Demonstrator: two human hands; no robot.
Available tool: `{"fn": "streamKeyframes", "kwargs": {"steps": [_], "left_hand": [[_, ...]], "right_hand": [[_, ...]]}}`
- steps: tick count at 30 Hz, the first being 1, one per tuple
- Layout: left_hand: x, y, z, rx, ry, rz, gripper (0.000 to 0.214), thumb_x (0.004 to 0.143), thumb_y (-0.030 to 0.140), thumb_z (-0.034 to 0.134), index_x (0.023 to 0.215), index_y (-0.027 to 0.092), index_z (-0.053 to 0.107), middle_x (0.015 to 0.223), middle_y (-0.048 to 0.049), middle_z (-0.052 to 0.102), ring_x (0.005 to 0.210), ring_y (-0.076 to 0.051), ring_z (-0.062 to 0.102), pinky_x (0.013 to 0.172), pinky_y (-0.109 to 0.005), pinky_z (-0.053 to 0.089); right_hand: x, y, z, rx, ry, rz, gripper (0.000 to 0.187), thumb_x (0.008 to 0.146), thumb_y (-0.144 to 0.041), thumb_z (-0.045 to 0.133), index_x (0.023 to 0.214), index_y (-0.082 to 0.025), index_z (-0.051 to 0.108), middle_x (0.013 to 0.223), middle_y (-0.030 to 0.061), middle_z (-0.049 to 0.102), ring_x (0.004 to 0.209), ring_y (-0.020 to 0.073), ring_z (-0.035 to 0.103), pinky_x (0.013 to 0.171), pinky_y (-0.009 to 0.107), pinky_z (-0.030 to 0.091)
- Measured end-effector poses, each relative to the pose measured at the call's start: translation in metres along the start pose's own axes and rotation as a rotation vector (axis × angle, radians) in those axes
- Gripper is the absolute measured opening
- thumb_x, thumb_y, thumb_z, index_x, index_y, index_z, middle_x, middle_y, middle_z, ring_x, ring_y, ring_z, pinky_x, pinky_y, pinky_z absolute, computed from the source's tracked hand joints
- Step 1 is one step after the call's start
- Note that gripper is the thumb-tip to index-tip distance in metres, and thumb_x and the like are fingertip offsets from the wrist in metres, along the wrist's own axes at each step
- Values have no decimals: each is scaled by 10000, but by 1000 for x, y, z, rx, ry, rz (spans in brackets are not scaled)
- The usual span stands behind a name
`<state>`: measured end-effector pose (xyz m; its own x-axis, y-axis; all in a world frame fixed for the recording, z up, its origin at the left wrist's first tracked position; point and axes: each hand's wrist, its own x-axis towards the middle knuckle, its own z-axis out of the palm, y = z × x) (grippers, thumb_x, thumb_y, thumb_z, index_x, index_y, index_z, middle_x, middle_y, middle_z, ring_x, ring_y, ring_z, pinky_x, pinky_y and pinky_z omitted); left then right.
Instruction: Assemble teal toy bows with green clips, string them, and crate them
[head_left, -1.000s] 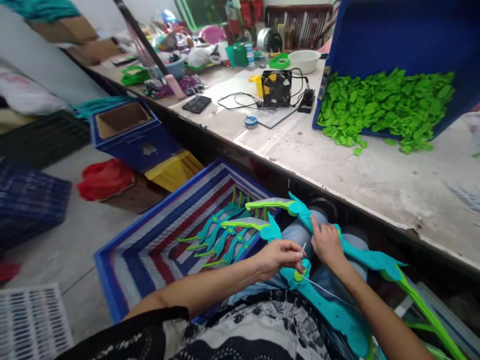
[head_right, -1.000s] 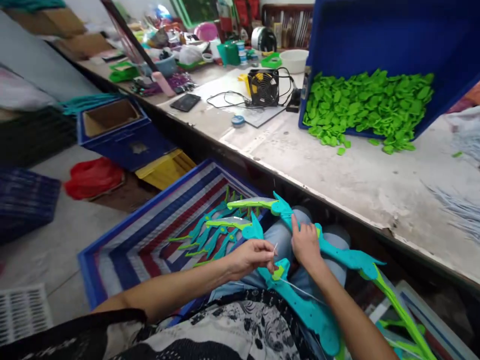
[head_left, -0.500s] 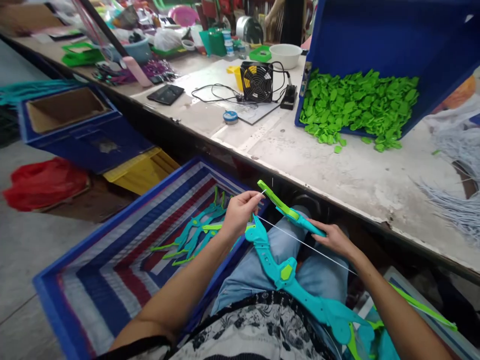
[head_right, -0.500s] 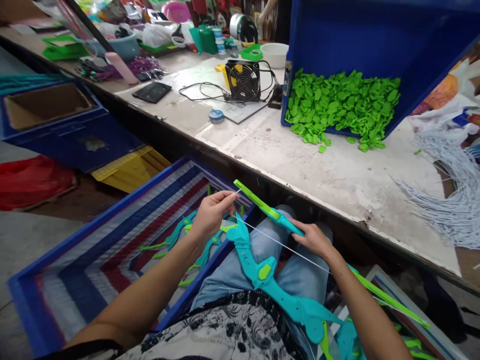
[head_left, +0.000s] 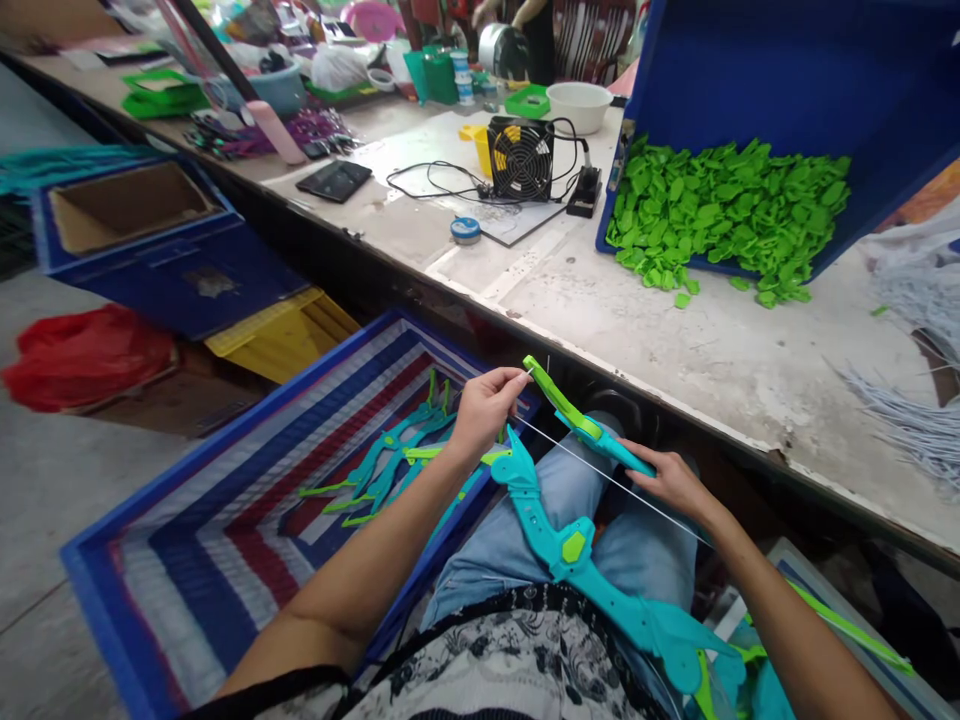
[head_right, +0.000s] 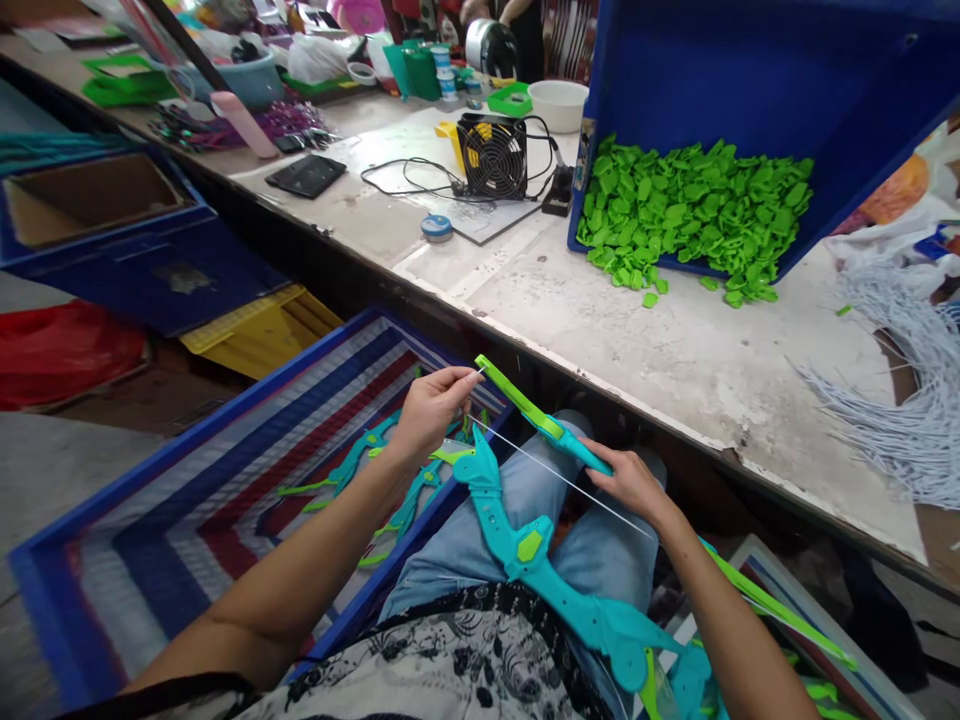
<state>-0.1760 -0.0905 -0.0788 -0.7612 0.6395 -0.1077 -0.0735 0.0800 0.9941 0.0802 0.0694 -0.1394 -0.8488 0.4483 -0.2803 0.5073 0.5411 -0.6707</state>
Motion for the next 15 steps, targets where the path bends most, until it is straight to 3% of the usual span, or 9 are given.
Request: {"fn": "streamKeyframes", "kwargs": {"steps": [15], "left_hand": [[2,1,-5,22,-92,14,319,692,445,718,793,142,710,462,46,516,406,-69,410,399,-202,316]], "right_hand": [[-1,7,3,-4,17,-18,567,781,-319,542,1342,-254,581,1007,-11,747,682,160,648,697,257,510]]}}
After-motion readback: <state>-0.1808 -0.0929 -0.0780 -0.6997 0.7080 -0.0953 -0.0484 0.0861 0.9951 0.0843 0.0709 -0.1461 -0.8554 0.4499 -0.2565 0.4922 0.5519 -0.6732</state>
